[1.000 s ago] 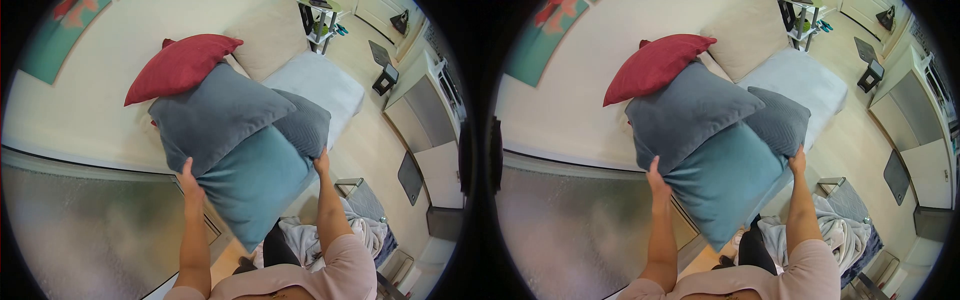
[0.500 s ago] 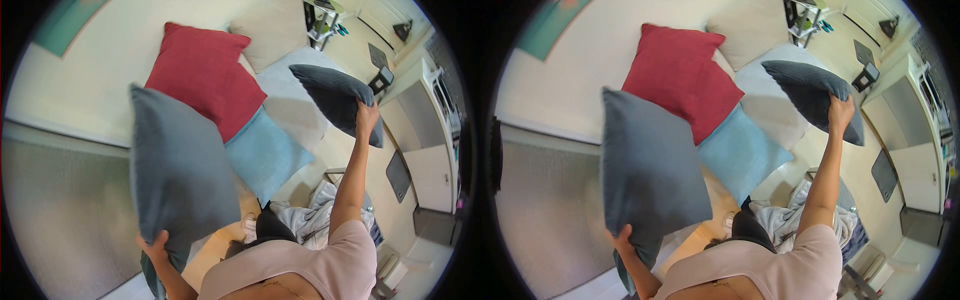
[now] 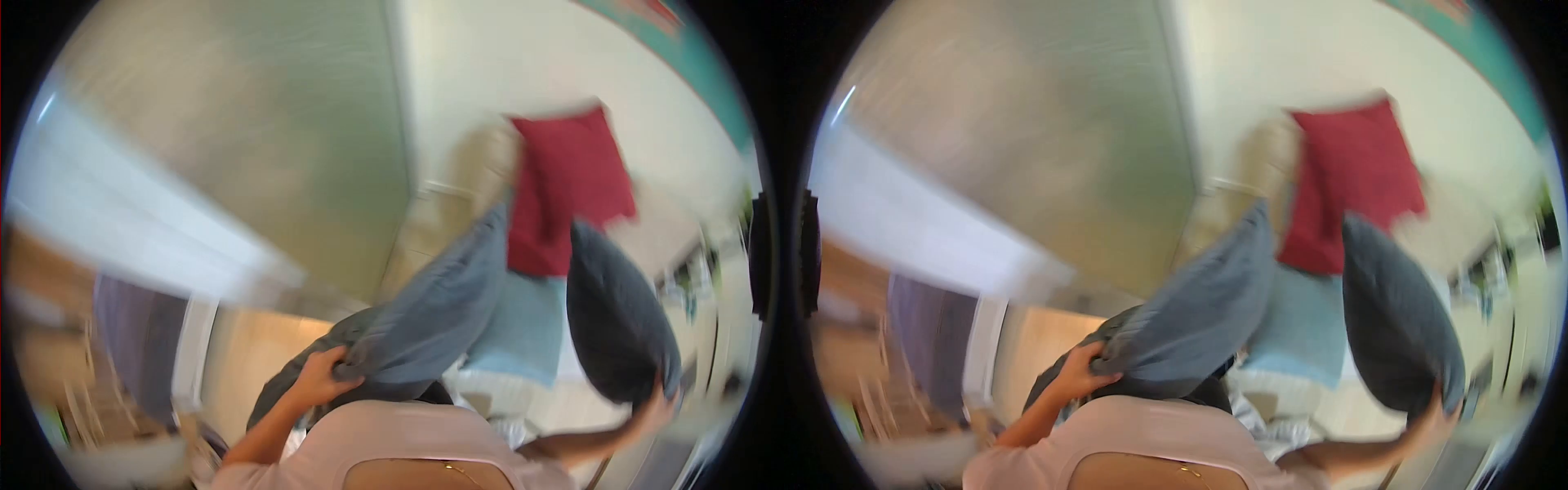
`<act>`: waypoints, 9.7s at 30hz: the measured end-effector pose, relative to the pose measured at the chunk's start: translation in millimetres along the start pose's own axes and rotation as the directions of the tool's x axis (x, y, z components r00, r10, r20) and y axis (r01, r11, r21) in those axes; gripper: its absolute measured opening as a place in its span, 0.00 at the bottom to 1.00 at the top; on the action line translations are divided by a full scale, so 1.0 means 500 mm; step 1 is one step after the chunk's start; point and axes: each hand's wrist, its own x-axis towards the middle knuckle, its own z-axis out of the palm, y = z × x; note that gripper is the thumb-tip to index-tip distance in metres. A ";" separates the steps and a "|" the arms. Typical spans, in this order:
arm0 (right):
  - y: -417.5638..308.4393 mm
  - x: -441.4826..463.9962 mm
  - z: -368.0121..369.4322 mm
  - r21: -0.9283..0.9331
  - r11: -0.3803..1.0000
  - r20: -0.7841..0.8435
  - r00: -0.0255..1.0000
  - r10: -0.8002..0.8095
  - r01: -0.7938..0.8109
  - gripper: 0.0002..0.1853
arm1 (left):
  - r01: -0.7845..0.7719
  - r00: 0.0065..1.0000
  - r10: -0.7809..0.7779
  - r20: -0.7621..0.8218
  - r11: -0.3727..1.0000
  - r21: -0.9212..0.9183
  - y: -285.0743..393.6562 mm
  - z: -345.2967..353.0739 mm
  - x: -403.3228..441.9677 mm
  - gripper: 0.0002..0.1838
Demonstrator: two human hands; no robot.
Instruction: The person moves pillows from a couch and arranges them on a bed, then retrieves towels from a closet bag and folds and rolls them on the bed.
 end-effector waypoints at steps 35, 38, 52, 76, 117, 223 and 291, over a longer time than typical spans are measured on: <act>-0.979 -1.190 0.179 0.344 0.509 0.923 -0.384 -0.028 0.789 0.29 | 0.226 0.453 -0.523 -0.722 0.851 -0.475 -0.883 -0.931 -0.557 0.08; -1.070 -1.242 0.263 0.327 0.574 0.930 -0.362 -0.056 0.751 0.30 | 0.088 0.259 -0.514 -0.818 0.856 -0.510 -0.913 -1.116 -0.541 0.11; -1.671 -1.721 0.564 0.938 0.264 0.297 -0.129 -0.946 0.224 0.11 | -0.613 -0.365 -0.476 -0.800 0.770 -0.179 -1.484 -1.767 -0.710 0.23; -1.883 -2.572 1.277 0.661 0.341 0.747 -0.542 -0.385 0.669 0.26 | 0.465 -0.717 -0.522 -0.462 0.136 -0.875 -2.031 -1.586 -0.525 0.29; -2.230 -2.458 1.108 0.646 0.676 0.612 -0.288 -0.736 -0.356 0.29 | 0.236 -0.731 -0.431 -0.529 0.568 -0.788 -2.063 -1.736 -0.469 0.22; -2.169 -2.842 1.093 0.977 0.149 -0.037 -0.814 -0.580 -0.151 0.10 | -0.248 -0.952 -0.302 0.050 0.668 -0.701 -1.964 -1.760 -0.183 0.40; -1.960 -2.926 1.346 0.549 0.789 0.810 -0.412 -0.418 0.277 0.23 | 0.281 -0.440 -0.657 -0.613 0.548 -0.788 -2.252 -1.838 0.050 0.20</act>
